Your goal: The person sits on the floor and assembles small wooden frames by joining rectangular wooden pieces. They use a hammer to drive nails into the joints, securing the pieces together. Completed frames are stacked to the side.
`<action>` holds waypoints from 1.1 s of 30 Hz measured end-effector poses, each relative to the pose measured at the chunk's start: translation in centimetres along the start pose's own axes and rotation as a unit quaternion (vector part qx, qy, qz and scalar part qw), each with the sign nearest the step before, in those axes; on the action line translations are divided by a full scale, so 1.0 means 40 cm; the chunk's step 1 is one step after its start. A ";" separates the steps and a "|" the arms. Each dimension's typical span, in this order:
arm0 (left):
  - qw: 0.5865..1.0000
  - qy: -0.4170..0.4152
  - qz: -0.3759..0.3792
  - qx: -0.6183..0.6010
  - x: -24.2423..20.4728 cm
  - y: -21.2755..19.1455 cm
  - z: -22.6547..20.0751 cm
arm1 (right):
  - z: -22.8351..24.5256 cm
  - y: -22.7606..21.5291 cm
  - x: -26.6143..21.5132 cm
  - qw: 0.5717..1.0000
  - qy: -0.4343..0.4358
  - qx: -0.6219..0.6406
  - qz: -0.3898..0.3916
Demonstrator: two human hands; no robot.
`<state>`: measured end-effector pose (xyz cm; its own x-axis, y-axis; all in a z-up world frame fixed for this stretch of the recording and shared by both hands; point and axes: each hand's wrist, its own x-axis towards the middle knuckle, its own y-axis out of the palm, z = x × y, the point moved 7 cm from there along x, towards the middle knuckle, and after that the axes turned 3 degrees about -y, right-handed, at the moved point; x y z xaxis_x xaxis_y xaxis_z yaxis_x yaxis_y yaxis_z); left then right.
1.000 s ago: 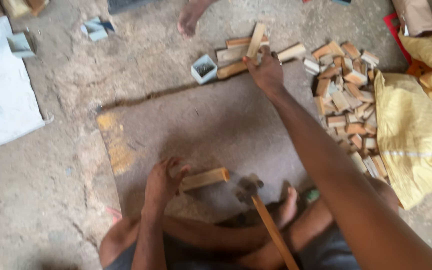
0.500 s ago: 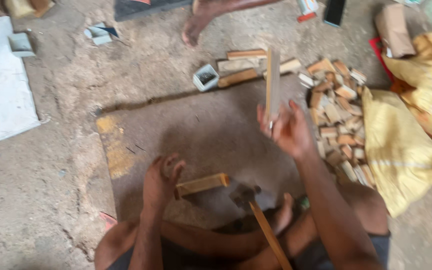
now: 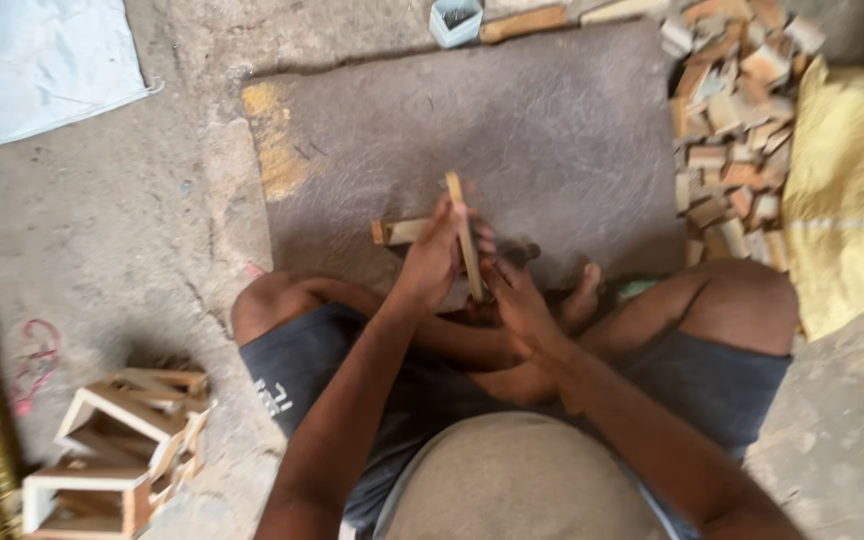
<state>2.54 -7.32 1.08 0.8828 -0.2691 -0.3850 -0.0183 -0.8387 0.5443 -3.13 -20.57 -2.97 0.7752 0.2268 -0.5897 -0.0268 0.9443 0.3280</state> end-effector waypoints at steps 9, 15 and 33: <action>0.725 0.272 -0.068 0.629 0.008 -0.027 -0.188 | 0.110 -0.210 -0.073 0.825 -0.211 -0.524 0.029; 0.690 0.157 -0.042 0.706 0.058 -0.002 -0.109 | 0.044 -0.219 -0.042 0.835 -0.138 -0.530 0.057; 0.691 0.112 -0.034 0.713 0.089 -0.032 -0.069 | 0.076 -0.182 -0.063 0.867 -0.057 -0.495 0.007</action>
<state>6.98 -5.90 1.07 0.9519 -0.2599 -0.1622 -0.2766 -0.5017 -0.8196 -2.98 -28.75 -1.63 0.8260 0.2675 -0.4961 -0.5218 0.6957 -0.4937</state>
